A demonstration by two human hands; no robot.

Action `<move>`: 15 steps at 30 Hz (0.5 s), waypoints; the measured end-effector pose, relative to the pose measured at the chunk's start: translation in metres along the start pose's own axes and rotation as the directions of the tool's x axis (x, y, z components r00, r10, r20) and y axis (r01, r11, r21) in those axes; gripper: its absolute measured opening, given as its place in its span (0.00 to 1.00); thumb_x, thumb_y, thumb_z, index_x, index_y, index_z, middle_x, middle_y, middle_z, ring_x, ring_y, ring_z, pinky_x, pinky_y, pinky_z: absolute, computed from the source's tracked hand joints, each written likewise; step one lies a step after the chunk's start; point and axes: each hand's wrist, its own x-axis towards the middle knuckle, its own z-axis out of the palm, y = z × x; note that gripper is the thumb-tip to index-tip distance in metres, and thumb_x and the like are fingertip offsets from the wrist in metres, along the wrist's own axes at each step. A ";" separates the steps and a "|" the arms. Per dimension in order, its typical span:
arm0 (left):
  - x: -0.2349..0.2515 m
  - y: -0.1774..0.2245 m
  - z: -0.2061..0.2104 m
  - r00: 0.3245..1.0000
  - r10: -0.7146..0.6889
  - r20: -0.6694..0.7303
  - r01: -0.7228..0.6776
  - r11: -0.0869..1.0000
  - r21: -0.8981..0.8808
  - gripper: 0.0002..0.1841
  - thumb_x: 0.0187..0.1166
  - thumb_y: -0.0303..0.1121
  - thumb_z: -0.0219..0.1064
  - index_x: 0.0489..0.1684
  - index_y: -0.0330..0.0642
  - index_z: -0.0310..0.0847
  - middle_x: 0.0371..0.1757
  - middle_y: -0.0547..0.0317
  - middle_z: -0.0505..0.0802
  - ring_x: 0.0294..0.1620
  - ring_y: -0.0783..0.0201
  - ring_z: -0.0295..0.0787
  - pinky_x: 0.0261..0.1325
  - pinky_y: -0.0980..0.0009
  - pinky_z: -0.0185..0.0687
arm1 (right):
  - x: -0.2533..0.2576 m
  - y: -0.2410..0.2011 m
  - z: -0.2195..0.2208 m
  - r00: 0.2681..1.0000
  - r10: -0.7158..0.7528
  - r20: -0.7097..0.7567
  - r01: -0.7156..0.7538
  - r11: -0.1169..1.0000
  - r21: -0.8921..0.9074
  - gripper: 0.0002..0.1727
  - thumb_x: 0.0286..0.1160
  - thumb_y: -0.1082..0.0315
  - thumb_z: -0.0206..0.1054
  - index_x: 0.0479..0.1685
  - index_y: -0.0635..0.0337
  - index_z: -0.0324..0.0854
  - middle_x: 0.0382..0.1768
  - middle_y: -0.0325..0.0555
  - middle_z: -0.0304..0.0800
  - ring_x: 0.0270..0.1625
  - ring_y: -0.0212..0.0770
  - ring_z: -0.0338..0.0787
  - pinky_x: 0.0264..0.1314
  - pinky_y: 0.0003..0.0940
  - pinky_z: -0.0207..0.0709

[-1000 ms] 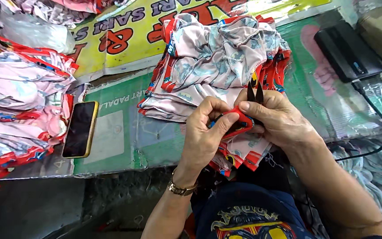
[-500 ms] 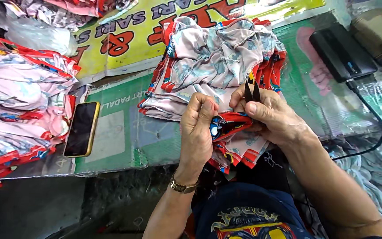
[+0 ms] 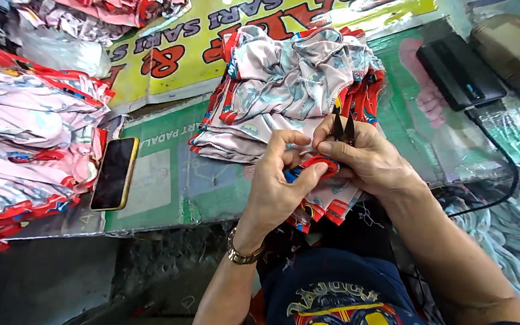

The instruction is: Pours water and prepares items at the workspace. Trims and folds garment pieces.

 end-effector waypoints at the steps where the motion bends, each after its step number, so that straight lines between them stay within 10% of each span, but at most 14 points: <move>1: 0.001 0.000 0.001 1.000 -0.002 -0.006 0.002 0.998 0.060 0.12 0.79 0.26 0.67 0.57 0.42 0.77 0.24 0.66 0.85 0.20 0.75 0.79 0.23 0.81 0.77 | 0.000 0.001 0.000 1.000 -0.013 -0.006 0.013 1.000 -0.018 0.05 0.84 0.71 0.60 0.48 0.57 0.81 0.25 0.40 0.79 0.15 0.26 0.72 0.11 0.17 0.66; 4: 0.003 0.002 -0.001 0.991 0.043 -0.129 -0.036 0.998 0.059 0.07 0.87 0.27 0.58 0.54 0.43 0.81 0.26 0.66 0.85 0.18 0.76 0.76 0.20 0.82 0.73 | 0.000 0.002 0.002 0.997 -0.073 0.027 0.077 0.972 -0.220 0.11 0.78 0.69 0.66 0.55 0.57 0.77 0.23 0.37 0.77 0.17 0.28 0.73 0.14 0.20 0.68; 9: 0.003 0.008 -0.023 0.948 0.181 -0.261 -0.167 0.983 0.074 0.12 0.92 0.32 0.52 0.67 0.43 0.72 0.45 0.64 0.91 0.44 0.67 0.91 0.50 0.70 0.90 | 0.007 -0.020 0.015 0.960 -0.051 0.276 0.240 0.661 -0.711 0.10 0.72 0.69 0.72 0.50 0.52 0.83 0.33 0.31 0.89 0.32 0.23 0.87 0.32 0.22 0.83; 15: -0.017 -0.004 -0.039 0.930 0.249 -0.269 -0.091 0.868 0.488 0.12 0.89 0.32 0.58 0.58 0.35 0.81 0.51 0.56 0.91 0.49 0.70 0.90 0.53 0.71 0.89 | 0.067 -0.095 -0.014 0.936 -0.167 0.309 0.346 0.594 -0.726 0.07 0.80 0.73 0.64 0.51 0.64 0.81 0.40 0.38 0.87 0.37 0.23 0.84 0.42 0.20 0.81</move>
